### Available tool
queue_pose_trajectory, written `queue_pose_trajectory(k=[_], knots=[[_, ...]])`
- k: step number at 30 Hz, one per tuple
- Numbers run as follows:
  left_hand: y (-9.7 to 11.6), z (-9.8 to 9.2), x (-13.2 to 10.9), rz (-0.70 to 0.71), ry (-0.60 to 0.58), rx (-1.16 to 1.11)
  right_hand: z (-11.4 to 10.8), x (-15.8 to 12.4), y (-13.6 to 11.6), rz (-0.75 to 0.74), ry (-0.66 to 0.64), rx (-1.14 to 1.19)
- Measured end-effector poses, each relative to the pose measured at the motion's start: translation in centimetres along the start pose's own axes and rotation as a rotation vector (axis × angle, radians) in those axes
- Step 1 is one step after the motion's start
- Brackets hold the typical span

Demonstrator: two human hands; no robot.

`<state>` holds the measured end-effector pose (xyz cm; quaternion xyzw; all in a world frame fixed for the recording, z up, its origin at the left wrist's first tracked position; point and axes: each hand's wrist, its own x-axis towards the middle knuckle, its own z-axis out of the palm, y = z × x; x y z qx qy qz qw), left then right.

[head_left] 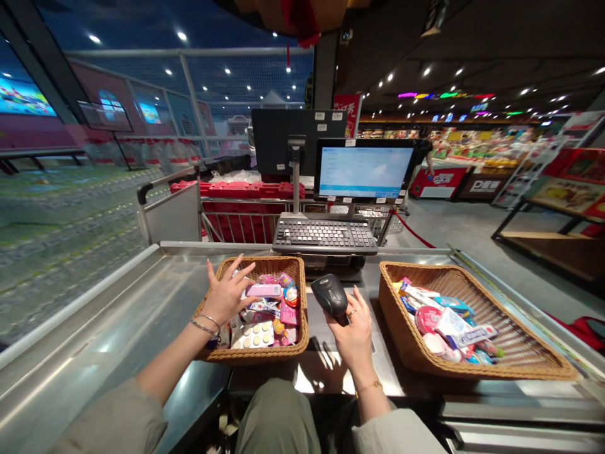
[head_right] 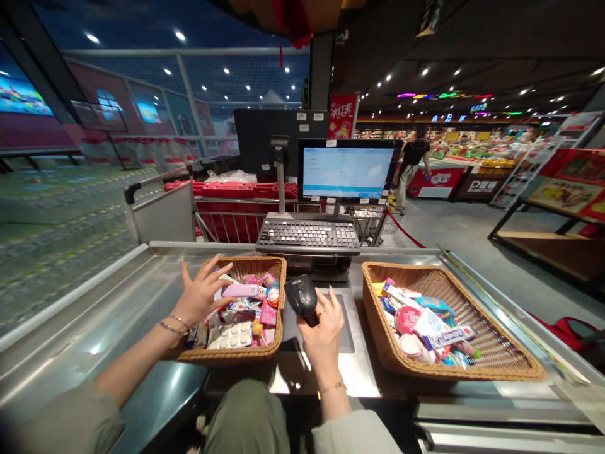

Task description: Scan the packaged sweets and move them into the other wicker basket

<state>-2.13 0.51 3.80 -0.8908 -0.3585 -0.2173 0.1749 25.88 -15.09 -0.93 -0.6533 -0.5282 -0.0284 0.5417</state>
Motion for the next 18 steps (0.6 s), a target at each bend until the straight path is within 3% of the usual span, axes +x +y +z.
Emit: queue_pose_trajectory(k=[8, 18], knots=[[5.6, -1.9, 1.5, -0.109, 0.179, -0.024, -1.2, 0.3, -0.6, -0.061, 0.047, -0.001], [8.8, -2.5, 3.5, -0.169, 0.261, -0.043, -2.7, 0.2, -1.2, -0.119, 0.102, -0.084]])
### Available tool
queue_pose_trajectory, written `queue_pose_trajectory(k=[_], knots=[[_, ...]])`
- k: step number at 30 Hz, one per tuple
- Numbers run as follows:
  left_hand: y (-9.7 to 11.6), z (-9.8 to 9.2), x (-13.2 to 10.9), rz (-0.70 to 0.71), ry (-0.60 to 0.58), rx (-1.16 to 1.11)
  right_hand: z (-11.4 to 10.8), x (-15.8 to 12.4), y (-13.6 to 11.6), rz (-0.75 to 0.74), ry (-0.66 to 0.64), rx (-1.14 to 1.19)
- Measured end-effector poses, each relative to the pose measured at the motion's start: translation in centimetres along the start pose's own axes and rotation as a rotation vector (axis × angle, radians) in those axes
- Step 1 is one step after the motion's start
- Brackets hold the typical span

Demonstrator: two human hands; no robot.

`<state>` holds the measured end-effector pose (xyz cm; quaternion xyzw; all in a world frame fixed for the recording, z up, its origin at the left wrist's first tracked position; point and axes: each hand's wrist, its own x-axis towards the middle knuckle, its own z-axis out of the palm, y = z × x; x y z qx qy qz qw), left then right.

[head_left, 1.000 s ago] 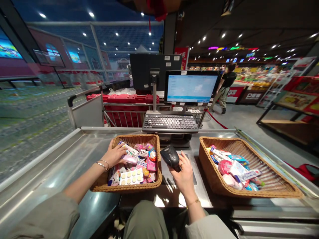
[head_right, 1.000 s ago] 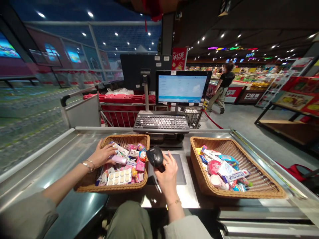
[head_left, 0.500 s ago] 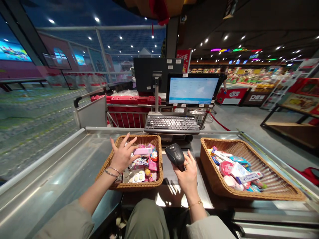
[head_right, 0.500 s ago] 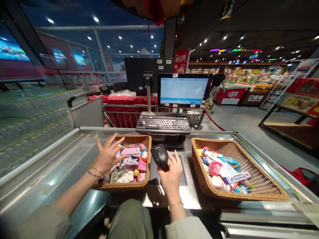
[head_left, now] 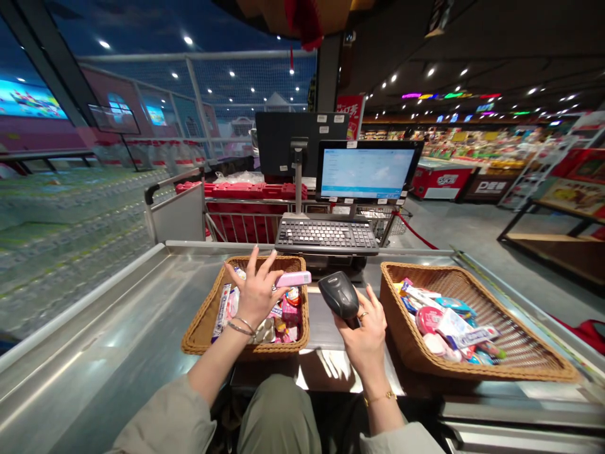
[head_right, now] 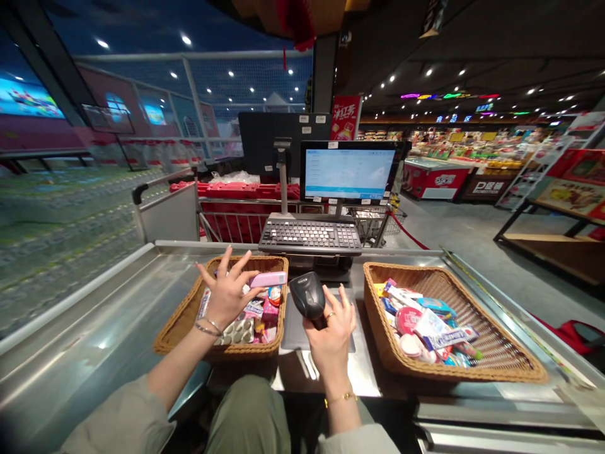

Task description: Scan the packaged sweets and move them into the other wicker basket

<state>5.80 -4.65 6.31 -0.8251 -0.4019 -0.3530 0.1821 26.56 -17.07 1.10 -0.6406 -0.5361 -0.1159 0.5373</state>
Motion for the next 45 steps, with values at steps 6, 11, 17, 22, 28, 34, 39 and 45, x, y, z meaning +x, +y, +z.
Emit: queue_pose_trajectory(k=[6, 11, 17, 22, 28, 34, 39, 45], knots=[[1.0, 0.4, 1.1, -0.011, 0.025, 0.011, -0.7, 0.1, -0.1, -0.063, -0.037, -0.072], [1.1, 0.5, 2.0, 0.016, 0.029, 0.014, -0.9, 0.2, 0.0, -0.107, -0.058, -0.124], [0.8, 0.4, 2.4, 0.057, 0.020, 0.031, -1.0, 0.5, 0.1, -0.131, -0.052, -0.151], [0.4, 0.3, 2.7, 0.083, 0.004, 0.037, -1.2, 0.6, -0.2, -0.122, -0.079, -0.138], [0.3, 0.0, 3.0, 0.101, 0.008, 0.051, -1.3, 0.6, -0.3, -0.133, -0.104, -0.126], [0.3, -0.4, 3.2, 0.096, 0.006, 0.017, -1.4, 0.7, -0.3, -0.141, -0.102, -0.147], [0.1, -0.3, 3.1, 0.101, 0.009, 0.011, -1.4, 0.7, -0.3, -0.144, -0.101, -0.151], [0.2, -0.4, 3.2, 0.104, 0.002, 0.018, -1.4, 0.7, -0.1, -0.153, -0.099, -0.157]])
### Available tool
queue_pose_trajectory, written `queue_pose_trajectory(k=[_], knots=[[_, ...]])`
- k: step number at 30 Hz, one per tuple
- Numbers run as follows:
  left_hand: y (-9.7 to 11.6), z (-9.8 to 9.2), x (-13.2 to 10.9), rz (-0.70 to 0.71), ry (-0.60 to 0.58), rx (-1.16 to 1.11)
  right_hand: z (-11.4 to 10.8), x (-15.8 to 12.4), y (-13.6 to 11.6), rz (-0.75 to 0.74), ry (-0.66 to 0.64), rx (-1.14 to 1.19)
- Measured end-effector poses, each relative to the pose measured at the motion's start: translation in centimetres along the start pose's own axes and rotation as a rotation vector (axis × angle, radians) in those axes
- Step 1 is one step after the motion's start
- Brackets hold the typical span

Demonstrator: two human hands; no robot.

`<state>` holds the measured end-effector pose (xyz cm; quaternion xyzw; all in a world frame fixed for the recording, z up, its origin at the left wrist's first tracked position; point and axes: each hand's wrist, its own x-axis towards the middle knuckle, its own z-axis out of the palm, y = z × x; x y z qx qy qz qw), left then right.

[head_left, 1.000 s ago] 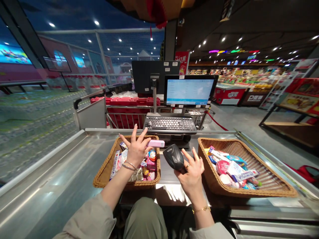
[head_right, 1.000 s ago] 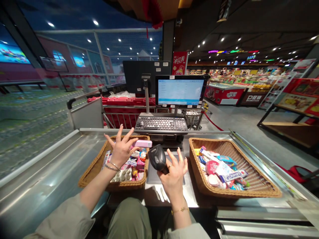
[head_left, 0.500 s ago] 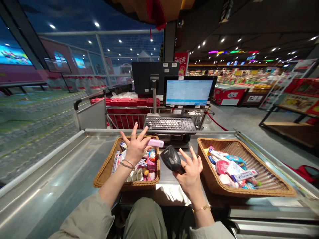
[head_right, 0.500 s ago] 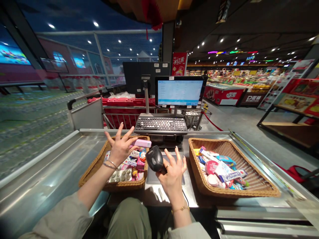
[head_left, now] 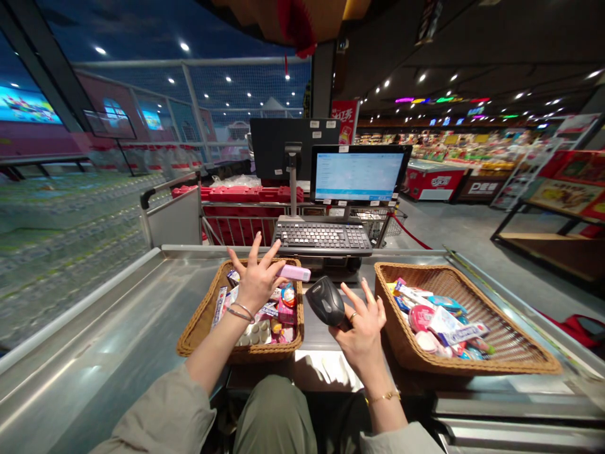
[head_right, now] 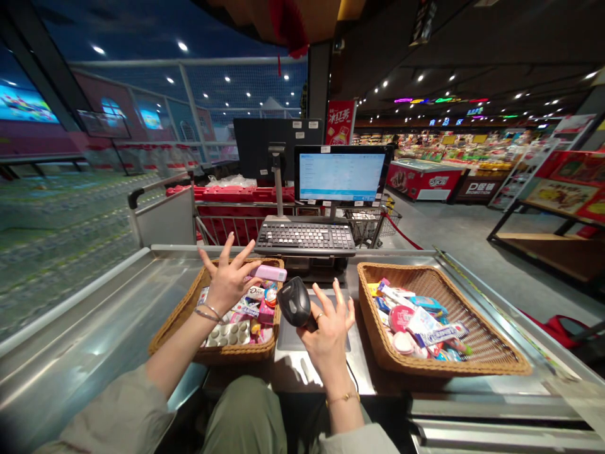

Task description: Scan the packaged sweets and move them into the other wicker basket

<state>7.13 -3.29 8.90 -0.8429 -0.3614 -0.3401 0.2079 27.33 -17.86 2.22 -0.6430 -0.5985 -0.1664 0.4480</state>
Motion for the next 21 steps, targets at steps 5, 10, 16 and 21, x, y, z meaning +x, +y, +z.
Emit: queue_pose_trajectory(k=[5, 10, 16, 21], knots=[[0.02, 0.03, 0.06, 0.006, 0.008, -0.005, 0.03, -0.07, -0.01, -0.001, 0.002, 0.009], [0.04, -0.01, 0.06, 0.005, 0.003, 0.005, 0.00, -0.08, -0.01, -0.001, 0.000, 0.014], [0.08, -0.02, 0.06, -0.003, 0.002, -0.011, 0.04, -0.14, -0.07, 0.000, 0.001, 0.013], [0.12, 0.07, 0.01, -0.003, 0.001, -0.010, 0.10, -0.12, -0.11, 0.006, 0.017, 0.012]])
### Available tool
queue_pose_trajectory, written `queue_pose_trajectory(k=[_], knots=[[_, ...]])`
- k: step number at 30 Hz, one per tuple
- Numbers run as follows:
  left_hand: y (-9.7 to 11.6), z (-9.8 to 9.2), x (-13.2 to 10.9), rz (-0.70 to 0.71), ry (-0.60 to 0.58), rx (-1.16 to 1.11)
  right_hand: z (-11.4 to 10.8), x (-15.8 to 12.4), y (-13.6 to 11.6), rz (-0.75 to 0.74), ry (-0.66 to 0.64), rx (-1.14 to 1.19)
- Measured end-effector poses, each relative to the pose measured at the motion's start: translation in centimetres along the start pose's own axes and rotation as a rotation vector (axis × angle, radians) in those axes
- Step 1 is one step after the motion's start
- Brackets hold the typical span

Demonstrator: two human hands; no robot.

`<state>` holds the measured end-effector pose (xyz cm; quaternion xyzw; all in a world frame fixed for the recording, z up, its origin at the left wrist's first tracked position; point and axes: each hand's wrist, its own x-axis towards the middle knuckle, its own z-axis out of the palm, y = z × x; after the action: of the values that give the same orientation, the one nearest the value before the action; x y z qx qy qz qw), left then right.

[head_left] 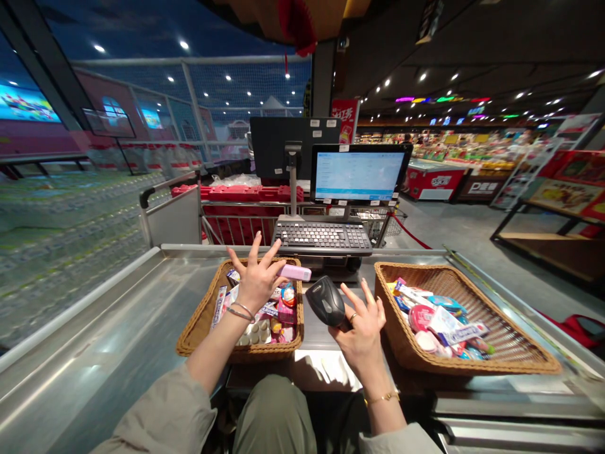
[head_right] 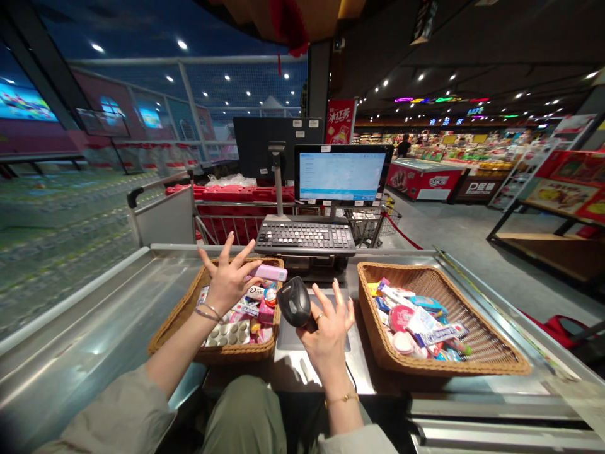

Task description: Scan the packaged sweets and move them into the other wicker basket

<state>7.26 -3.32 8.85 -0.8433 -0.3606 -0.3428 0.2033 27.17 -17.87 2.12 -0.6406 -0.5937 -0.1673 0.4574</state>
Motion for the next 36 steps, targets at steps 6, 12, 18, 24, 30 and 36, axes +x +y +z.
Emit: queue_pose_trajectory(k=[6, 12, 18, 24, 30, 36], knots=[[0.2, -0.1, 0.1, -0.001, -0.002, -0.005, -0.1, -0.1, 0.3, -0.002, 0.014, -0.023], [0.6, 0.0, 0.5, 0.013, 0.009, -0.003, -0.3, -0.2, 0.6, -0.001, 0.041, -0.027], [1.5, 0.2, 1.0, 0.028, 0.026, -0.006, -1.0, -0.1, 1.1, 0.008, 0.073, -0.021], [2.7, 0.4, 1.8, 0.049, 0.035, -0.021, -2.2, -0.1, 1.7, 0.030, 0.095, -0.025], [4.2, 0.8, 2.4, 0.065, 0.025, -0.041, -3.0, -0.4, 2.8, 0.058, 0.133, -0.029], [5.6, 1.2, 3.0, 0.084, 0.044, -0.072, -4.0, -0.5, 3.7, 0.094, 0.171, -0.044]])
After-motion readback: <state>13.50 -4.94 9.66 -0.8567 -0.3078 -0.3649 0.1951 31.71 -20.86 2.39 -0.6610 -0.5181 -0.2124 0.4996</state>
